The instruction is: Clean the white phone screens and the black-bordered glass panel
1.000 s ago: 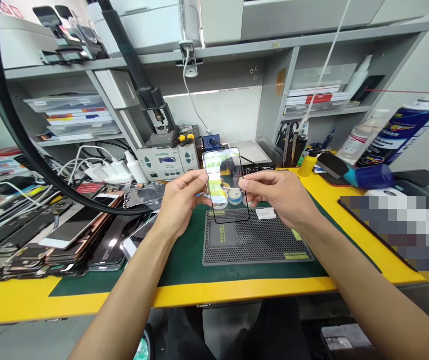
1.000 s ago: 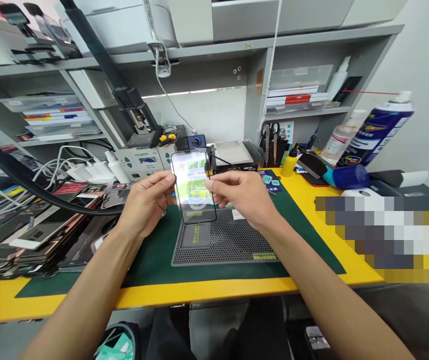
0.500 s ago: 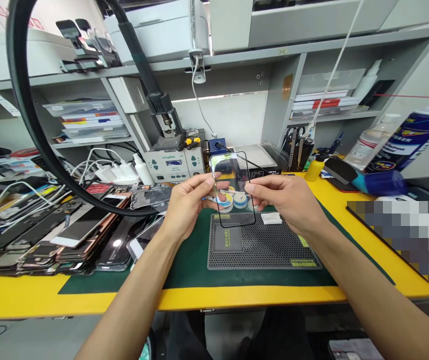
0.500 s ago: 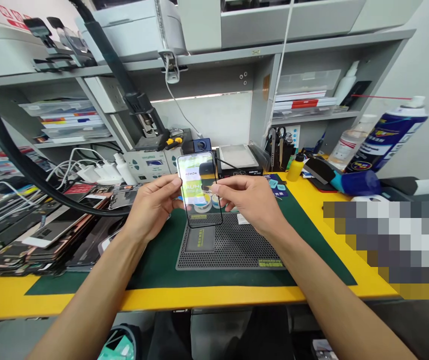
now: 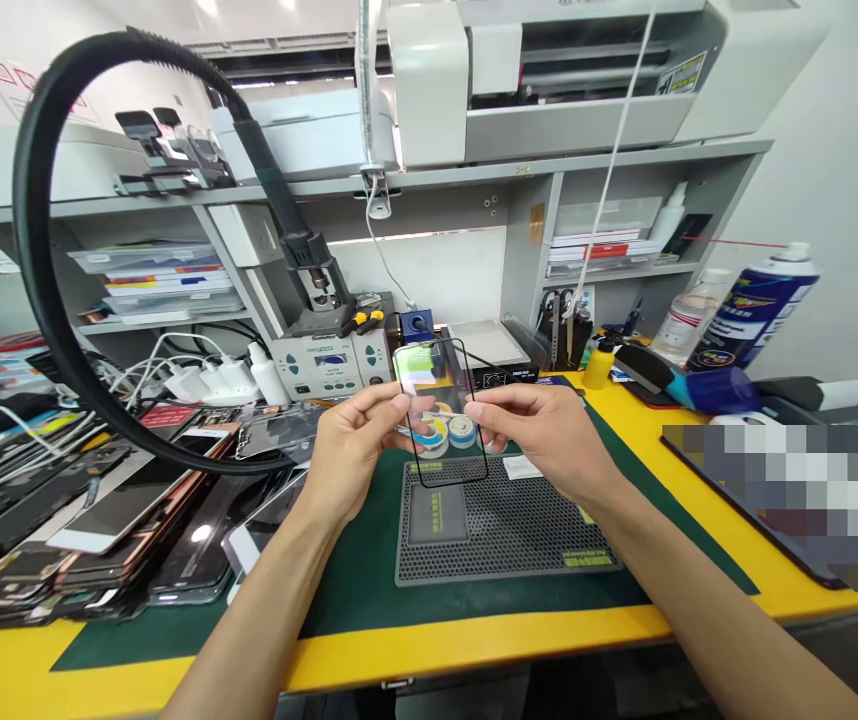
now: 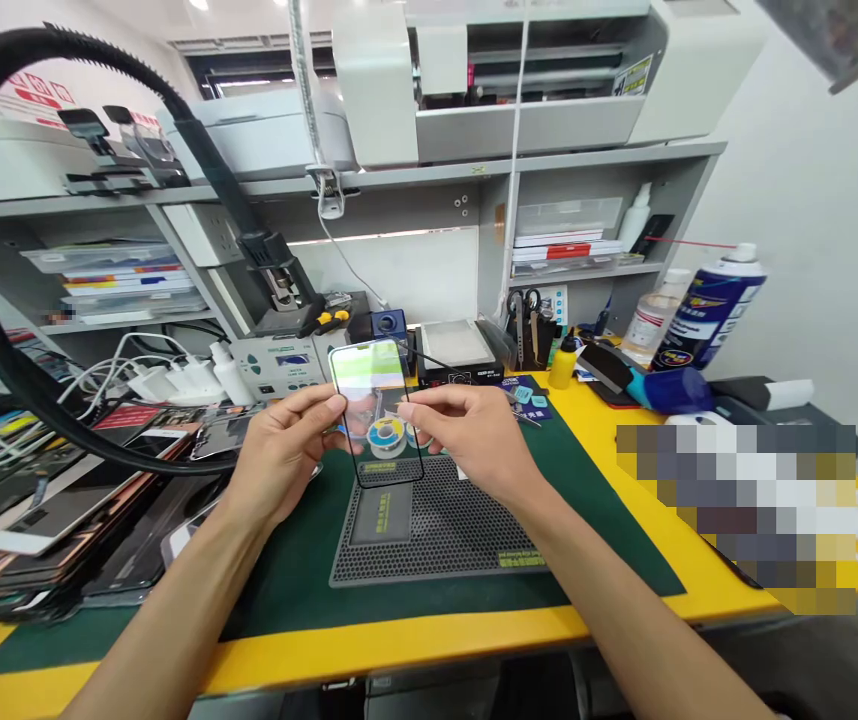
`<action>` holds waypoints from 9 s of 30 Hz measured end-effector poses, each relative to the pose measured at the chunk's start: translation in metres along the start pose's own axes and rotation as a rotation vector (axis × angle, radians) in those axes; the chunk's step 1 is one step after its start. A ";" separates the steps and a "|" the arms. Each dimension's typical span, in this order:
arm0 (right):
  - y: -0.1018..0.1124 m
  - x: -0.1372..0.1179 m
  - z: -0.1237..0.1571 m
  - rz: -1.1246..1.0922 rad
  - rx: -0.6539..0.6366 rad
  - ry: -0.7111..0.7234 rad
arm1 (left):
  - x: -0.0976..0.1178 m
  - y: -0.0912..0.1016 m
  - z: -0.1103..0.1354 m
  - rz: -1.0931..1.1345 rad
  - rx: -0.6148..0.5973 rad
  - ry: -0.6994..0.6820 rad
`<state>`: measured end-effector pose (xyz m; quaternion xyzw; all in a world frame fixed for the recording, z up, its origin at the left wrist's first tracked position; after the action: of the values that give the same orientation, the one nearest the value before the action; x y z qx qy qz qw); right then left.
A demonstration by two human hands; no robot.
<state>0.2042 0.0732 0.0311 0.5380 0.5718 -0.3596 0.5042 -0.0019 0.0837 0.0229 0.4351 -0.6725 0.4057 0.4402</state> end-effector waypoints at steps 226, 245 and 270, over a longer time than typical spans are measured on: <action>-0.004 0.002 -0.001 0.000 0.184 0.152 | -0.013 -0.018 0.002 0.499 -0.234 0.350; -0.002 0.003 0.000 -0.018 0.146 0.139 | -0.011 -0.018 0.004 0.499 -0.231 0.346; -0.004 -0.005 0.003 0.112 0.154 0.138 | -0.011 -0.018 0.004 0.514 -0.149 0.375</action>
<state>0.2001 0.0685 0.0342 0.6297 0.5448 -0.3360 0.4401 0.0162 0.0772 0.0140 0.1354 -0.6953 0.5264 0.4701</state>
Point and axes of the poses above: each hand's wrist, its own z-axis away from the middle knuckle, its own y-axis out of the back of the hand, x = y × z, the point moved 5 cm from there along -z, towards the middle knuckle, and after that the axes turned 9 degrees about -x, right-handed, at the moved point
